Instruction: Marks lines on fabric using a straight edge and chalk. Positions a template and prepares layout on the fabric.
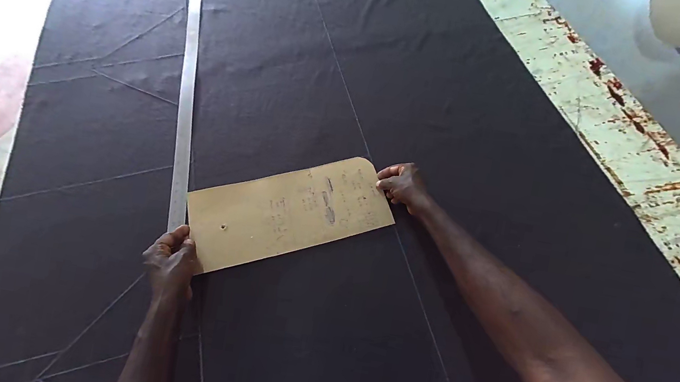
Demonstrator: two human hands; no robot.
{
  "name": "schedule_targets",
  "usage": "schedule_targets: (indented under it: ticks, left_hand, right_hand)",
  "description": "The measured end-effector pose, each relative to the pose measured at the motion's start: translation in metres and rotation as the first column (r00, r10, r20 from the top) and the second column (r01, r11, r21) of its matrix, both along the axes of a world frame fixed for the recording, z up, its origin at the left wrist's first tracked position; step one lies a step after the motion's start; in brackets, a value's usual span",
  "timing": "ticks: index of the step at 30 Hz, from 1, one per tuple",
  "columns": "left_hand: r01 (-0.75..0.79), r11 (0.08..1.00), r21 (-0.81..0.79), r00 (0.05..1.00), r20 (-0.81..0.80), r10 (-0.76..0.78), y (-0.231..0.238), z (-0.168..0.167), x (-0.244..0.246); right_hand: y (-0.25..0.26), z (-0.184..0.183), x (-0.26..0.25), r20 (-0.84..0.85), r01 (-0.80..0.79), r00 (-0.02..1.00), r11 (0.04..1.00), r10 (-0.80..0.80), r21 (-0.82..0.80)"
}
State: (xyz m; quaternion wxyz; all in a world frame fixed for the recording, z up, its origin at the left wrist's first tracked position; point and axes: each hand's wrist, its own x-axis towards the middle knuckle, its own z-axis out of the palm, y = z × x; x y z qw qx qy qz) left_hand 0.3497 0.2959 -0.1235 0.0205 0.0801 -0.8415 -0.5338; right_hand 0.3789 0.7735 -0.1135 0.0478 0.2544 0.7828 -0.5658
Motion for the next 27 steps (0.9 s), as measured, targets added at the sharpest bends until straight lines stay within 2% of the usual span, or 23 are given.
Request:
schedule_targets:
  ticks: [5, 9, 17, 19, 22, 24, 27]
  left_hand:
    - [0.035, 0.999, -0.036, 0.998, 0.045, -0.034, 0.001, 0.003, 0.005]
    - [0.026, 1.0, 0.002, 0.999, 0.035, -0.026, -0.005, -0.004, -0.002]
    - [0.038, 0.999, -0.018, 0.998, 0.048, -0.037, -0.001, 0.001, -0.001]
    - [0.034, 0.999, -0.016, 0.999, 0.022, -0.034, -0.001, -0.007, -0.005]
    - [0.047, 0.988, -0.148, 0.999, -0.008, -0.049, -0.002, -0.016, -0.013]
    - [0.044, 0.953, -0.299, 0.999, 0.027, -0.038, 0.001, -0.008, -0.012]
    - [0.08, 0.919, -0.387, 0.995, 0.092, -0.049, 0.012, 0.015, -0.003]
  right_hand:
    - [0.001, -0.006, 0.002, -0.038, 0.0, 0.999, 1.0, 0.001, 0.014]
    - [0.0, -0.01, 0.001, -0.038, 0.022, 0.999, 0.999, -0.021, 0.026]
    - [-0.002, -0.012, 0.001, -0.051, 0.026, 0.998, 0.996, -0.022, 0.08]
    - [0.0, -0.012, 0.002, -0.057, 0.02, 0.998, 0.996, -0.015, 0.091]
    - [-0.002, -0.012, 0.004, -0.067, 0.03, 0.997, 0.995, -0.024, 0.091]
    - [-0.005, -0.011, 0.004, -0.074, 0.036, 0.997, 0.996, -0.03, 0.086]
    - [-0.008, -0.006, 0.007, -0.073, 0.063, 0.996, 0.992, -0.055, 0.11]
